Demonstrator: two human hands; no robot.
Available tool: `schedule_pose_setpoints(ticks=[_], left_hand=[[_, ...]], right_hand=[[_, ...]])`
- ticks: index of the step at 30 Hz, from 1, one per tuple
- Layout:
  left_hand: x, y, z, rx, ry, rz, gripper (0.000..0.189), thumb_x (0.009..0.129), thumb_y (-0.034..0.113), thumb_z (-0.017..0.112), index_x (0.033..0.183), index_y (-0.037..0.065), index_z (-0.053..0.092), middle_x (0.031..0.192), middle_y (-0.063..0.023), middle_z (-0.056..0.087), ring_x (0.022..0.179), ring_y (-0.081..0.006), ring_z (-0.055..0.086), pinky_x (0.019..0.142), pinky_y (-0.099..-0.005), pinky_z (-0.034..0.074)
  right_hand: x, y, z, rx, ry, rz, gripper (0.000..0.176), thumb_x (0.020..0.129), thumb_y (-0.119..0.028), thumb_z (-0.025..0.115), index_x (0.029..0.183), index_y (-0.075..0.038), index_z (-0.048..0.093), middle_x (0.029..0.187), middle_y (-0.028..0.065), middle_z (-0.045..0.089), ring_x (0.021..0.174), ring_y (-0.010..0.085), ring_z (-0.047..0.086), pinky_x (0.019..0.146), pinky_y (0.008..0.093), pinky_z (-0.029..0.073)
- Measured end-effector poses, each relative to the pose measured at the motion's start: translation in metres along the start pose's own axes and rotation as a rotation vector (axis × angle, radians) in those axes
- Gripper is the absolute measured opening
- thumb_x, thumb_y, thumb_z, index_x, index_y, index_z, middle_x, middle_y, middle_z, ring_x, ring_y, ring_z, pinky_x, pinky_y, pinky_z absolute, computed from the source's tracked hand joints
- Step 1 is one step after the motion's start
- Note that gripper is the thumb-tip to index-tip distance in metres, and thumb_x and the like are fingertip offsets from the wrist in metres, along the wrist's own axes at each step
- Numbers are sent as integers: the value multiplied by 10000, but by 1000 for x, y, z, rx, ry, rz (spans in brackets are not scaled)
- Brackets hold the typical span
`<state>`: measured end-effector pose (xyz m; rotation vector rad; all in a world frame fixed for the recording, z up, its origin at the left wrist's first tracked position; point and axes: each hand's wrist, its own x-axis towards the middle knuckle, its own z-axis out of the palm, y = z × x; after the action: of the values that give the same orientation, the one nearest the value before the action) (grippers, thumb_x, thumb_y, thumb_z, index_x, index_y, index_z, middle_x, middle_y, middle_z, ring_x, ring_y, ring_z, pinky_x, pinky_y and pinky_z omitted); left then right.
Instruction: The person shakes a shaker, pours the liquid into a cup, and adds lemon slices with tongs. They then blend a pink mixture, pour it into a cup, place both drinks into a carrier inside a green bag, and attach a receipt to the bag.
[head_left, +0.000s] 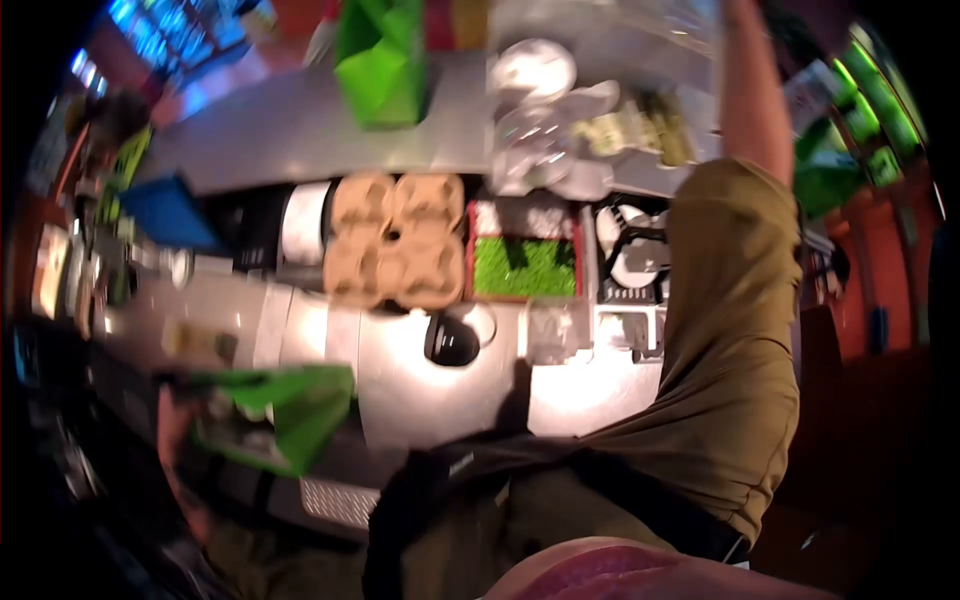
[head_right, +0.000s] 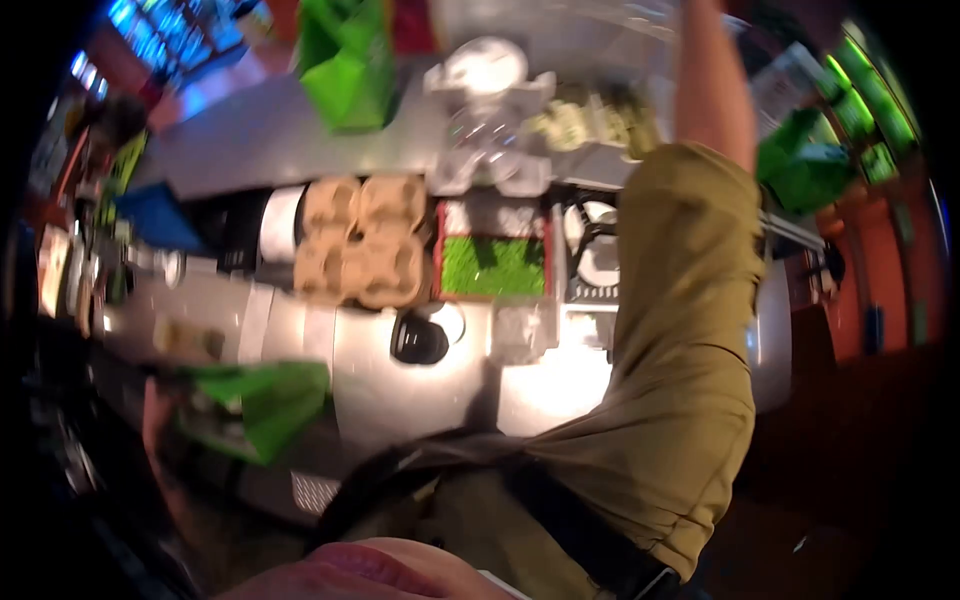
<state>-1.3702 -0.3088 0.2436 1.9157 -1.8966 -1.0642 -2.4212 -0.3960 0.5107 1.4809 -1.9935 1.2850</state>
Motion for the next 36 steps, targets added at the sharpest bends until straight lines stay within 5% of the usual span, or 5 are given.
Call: schedule_pose_setpoints(ticks=[9, 12, 19, 30, 36], left_hand=[[-14, 73, 22, -16, -176, 381, 613, 815, 96, 645, 1401, 120, 467, 1439, -42, 445, 1335, -206, 377, 1113, -369, 271], [-14, 73, 21, -30, -168, 478, 560, 815, 191, 628, 1362, 185, 511, 1370, -19, 523, 1273, -192, 454, 1053, -419, 349], [22, 48, 10, -138, -291, 787, 466, 811, 82, 581, 1276, 112, 573, 1277, -27, 580, 1167, -160, 532, 1003, -359, 394], [45, 35, 18, -256, -301, 1002, 437, 805, 81, 538, 1239, 91, 592, 1242, -42, 600, 1122, -181, 564, 988, -358, 410], [54, 23, 29, -489, -338, 1023, 468, 769, 8, 491, 1227, 41, 585, 1221, -60, 592, 1125, -174, 554, 1017, -341, 402]], right_hand=[[-304, -384, -80, 532, 321, -436, 214, 927, -215, 583, 1027, -28, 613, 717, 32, 495, 539, 103, 463, 478, 184, 376], [-388, -447, -25, 806, -111, -658, 241, 934, -185, 564, 1075, -2, 632, 842, 99, 561, 680, 137, 549, 569, 216, 428], [-498, -581, 120, 45, -885, -728, 319, 878, -186, 631, 1144, -16, 583, 947, 159, 625, 810, 297, 630, 629, 328, 506], [-522, -616, 142, 586, -583, -765, 173, 853, -197, 653, 848, -32, 604, 981, 106, 576, 840, 239, 558, 644, 331, 475], [-576, -562, 192, -586, -721, -1109, 143, 726, -177, 630, 810, -63, 647, 1003, 59, 558, 914, 189, 556, 743, 290, 475]])
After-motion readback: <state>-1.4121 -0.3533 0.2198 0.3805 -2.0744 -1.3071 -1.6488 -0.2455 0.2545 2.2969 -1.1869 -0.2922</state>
